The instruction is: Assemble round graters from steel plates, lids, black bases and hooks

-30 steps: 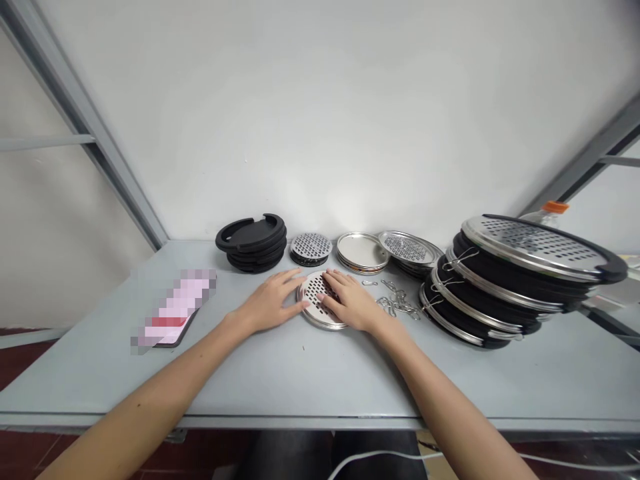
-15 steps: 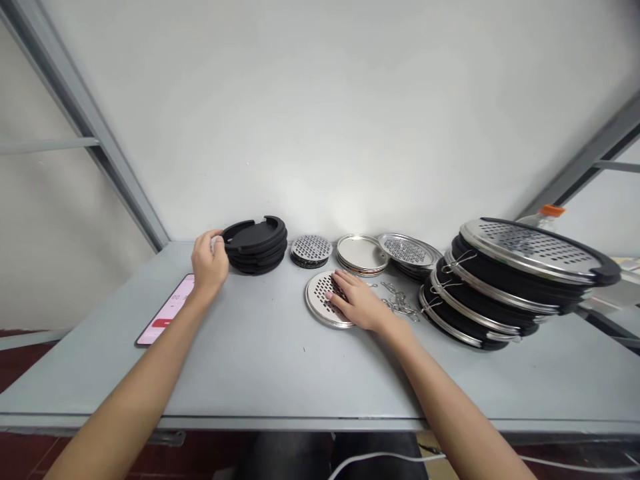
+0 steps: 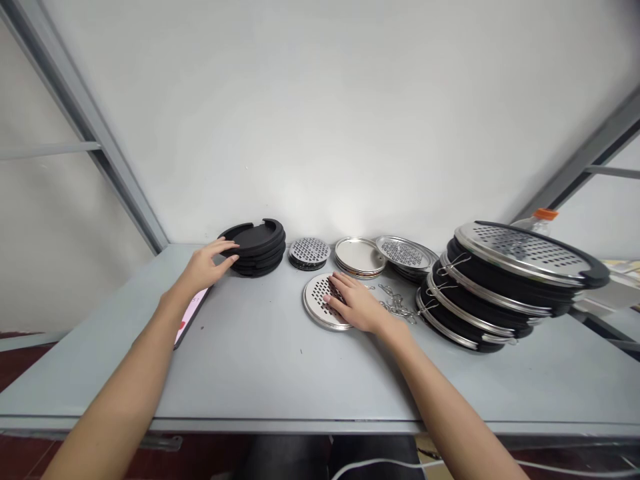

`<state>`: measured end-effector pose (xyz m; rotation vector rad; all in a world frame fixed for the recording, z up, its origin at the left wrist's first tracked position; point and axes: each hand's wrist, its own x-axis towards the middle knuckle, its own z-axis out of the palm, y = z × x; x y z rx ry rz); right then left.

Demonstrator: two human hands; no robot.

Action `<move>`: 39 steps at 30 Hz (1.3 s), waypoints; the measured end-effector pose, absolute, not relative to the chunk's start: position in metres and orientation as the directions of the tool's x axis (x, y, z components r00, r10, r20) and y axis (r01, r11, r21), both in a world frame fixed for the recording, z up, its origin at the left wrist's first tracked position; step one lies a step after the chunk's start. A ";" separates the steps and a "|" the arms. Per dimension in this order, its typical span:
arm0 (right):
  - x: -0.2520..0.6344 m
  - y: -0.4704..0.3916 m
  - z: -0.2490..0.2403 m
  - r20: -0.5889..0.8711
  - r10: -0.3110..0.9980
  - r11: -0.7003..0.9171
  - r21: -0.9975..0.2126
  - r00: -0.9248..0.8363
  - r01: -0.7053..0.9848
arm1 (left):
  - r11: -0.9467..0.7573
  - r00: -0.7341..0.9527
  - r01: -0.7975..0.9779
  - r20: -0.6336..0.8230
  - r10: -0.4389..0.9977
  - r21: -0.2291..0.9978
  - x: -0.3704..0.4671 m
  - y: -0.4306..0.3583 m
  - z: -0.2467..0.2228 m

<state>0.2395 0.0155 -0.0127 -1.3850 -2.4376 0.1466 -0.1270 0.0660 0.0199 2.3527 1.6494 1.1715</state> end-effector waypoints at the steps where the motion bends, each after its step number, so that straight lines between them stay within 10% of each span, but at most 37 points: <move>1: 0.239 0.015 -0.012 0.235 0.851 0.521 -0.251 -0.470 0.816 | -0.432 0.151 0.790 0.544 0.825 0.435 -0.128 0.065 0.021; 14: 0.241 0.016 -0.015 0.264 0.837 0.539 -0.248 -0.479 0.805 | -0.501 0.199 0.820 0.683 0.702 0.277 -0.080 0.061 0.013; 23: 0.239 0.014 -0.009 0.250 0.836 0.543 -0.258 -0.488 0.799 | -0.489 0.109 0.771 0.671 0.733 0.409 -0.074 0.063 0.012; 39: 0.240 0.013 -0.009 0.338 0.809 0.582 -0.340 -0.481 0.739 | -0.898 0.515 0.351 0.747 0.421 0.265 -0.029 0.015 0.029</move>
